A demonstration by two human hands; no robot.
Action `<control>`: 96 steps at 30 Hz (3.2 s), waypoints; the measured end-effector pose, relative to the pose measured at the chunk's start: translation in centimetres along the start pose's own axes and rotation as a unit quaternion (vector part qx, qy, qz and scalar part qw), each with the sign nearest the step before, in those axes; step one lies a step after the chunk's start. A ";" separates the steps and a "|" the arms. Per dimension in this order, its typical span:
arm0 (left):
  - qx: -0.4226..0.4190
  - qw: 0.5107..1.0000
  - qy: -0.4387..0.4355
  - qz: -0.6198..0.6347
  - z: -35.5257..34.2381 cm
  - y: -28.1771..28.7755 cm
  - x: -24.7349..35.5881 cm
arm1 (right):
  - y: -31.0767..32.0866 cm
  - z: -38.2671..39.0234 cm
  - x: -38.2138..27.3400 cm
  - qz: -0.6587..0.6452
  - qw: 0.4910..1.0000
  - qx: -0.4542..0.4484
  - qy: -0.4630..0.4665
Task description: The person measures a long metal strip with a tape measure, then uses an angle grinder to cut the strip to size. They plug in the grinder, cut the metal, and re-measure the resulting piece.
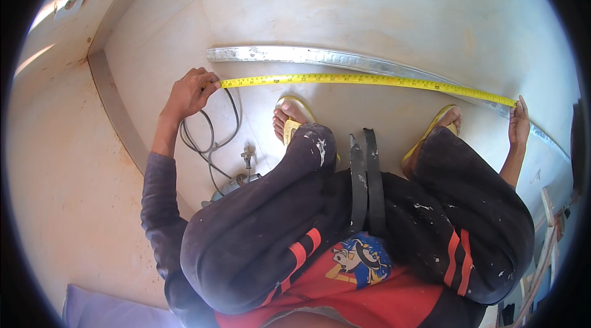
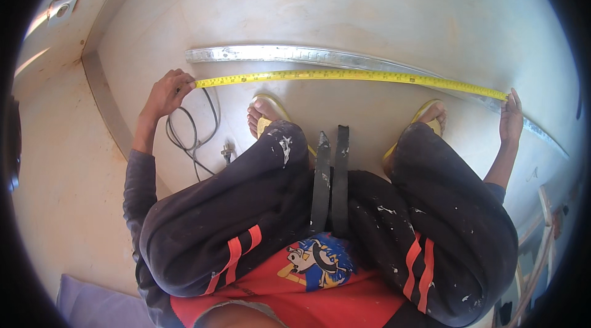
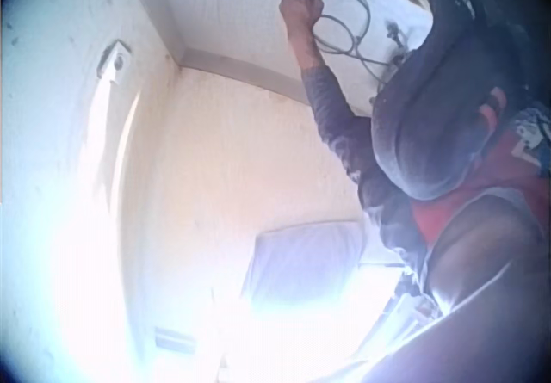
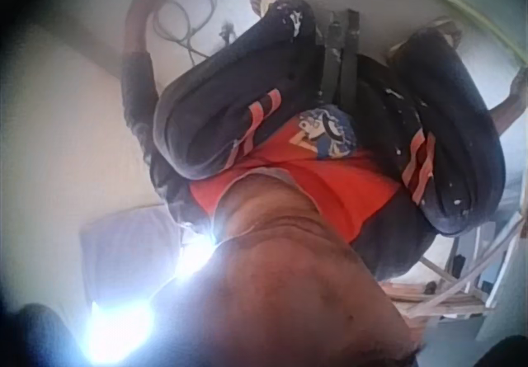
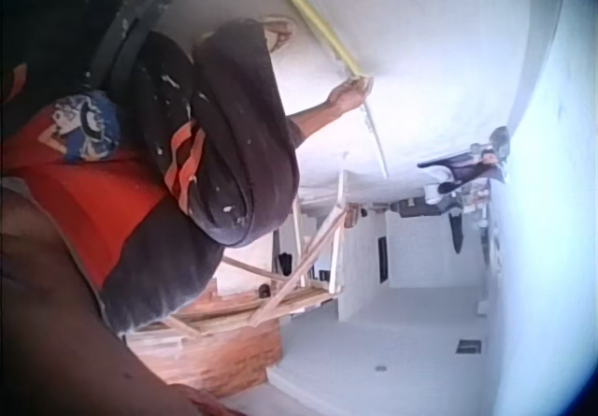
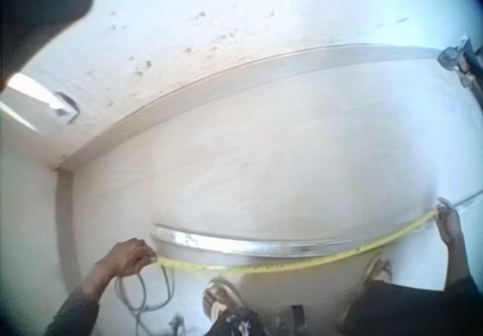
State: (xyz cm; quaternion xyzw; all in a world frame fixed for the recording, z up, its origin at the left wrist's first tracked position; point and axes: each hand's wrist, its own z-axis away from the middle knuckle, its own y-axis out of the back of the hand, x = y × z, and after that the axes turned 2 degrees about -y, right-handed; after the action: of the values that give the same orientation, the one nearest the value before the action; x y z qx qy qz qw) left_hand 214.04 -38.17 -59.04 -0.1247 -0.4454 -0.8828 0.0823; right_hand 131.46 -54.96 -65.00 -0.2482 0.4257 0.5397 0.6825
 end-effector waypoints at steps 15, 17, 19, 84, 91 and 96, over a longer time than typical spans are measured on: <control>0.020 1.000 0.001 -0.011 -2.2 -1.5 -3.3 | 1.6 0.1 5.1 0.024 0.997 0.076 -0.003; 0.024 1.000 -0.009 0.000 -2.3 -1.8 -4.3 | 2.3 0.0 5.8 0.065 0.996 0.061 0.014; 0.023 1.000 0.001 -0.009 -1.5 -1.6 -4.7 | 0.6 -0.2 5.7 0.038 0.996 0.079 0.002; -0.039 0.997 -0.037 0.055 -8.8 -0.5 2.9 | 1.1 1.1 8.2 -0.071 0.982 0.161 0.065; -0.019 0.998 -0.048 0.030 -8.1 -0.7 1.7 | 0.2 1.6 8.2 -0.018 0.983 0.169 0.064; -0.006 0.998 -0.063 0.025 -8.7 -1.2 1.9 | 1.5 0.9 8.9 -0.032 0.981 0.174 0.082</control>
State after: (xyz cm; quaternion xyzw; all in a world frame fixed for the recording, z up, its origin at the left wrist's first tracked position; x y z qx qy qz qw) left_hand 210.61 -44.53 -64.42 -0.1916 -0.4407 -0.8737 0.0753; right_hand 130.84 -49.09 -71.93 -0.1827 0.5594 0.4133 0.6949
